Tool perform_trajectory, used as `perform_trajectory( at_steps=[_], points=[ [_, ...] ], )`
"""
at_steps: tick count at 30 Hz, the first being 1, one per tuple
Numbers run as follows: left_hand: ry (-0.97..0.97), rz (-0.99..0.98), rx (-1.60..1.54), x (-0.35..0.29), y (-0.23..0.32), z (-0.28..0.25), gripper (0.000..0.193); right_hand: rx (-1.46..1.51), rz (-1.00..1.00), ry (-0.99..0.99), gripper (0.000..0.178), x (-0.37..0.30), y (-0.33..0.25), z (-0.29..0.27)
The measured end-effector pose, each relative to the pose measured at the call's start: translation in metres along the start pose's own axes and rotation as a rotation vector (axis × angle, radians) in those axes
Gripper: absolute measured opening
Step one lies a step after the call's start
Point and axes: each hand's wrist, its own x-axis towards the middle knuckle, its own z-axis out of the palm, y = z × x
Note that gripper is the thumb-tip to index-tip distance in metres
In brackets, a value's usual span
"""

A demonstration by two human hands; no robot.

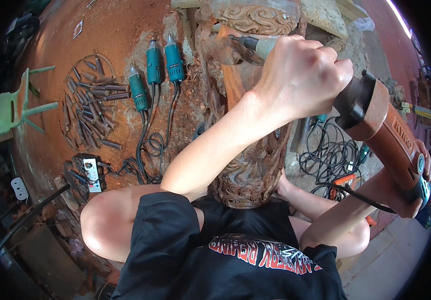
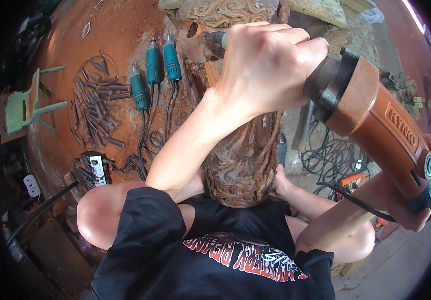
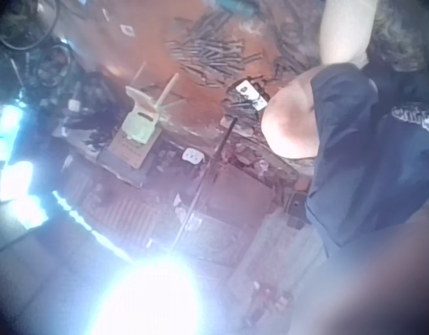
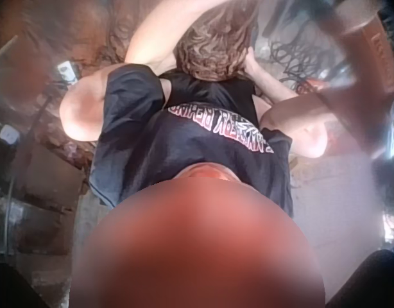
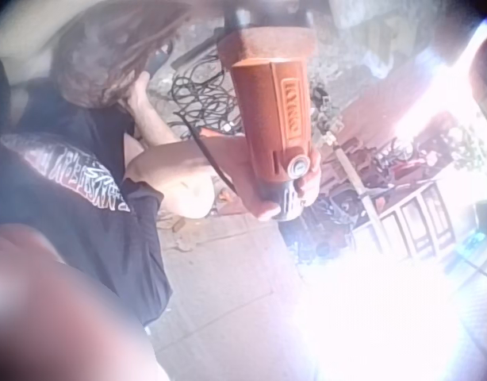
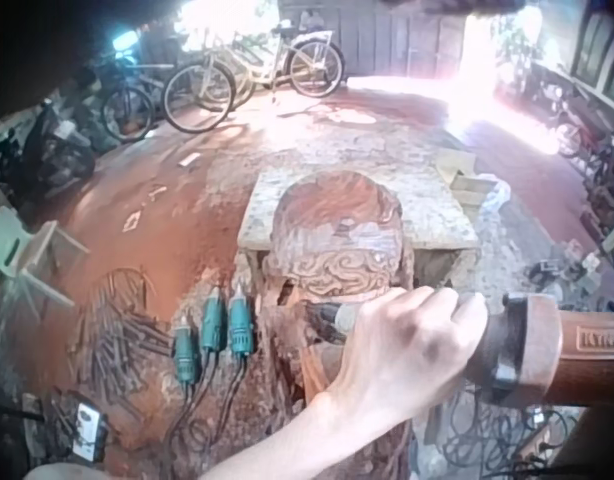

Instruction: The person is carving a wooden sculpture using a rotary tool. They are seated on the floor, holding the tool with both hands and carefully shaping the wood. The person switches to a different rotary tool towards the end of the clip.

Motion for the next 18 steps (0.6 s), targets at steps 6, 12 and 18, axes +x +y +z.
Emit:
perform_trajectory(
  at_steps=[6,12,18],
  points=[
    [-0.024,-0.029,0.019,-0.004,0.006,-0.004,0.02,-0.171,-0.016,0.007,0.051,-0.002,0.0,0.005],
    [-0.018,-0.018,-0.003,-0.003,0.005,-0.003,0.019,-0.195,-0.009,-0.043,0.054,0.0,0.002,0.011],
    [-0.03,-0.044,0.002,-0.004,0.01,-0.005,0.02,0.15,0.18,-0.292,0.072,0.006,-0.001,0.001]
  ],
)
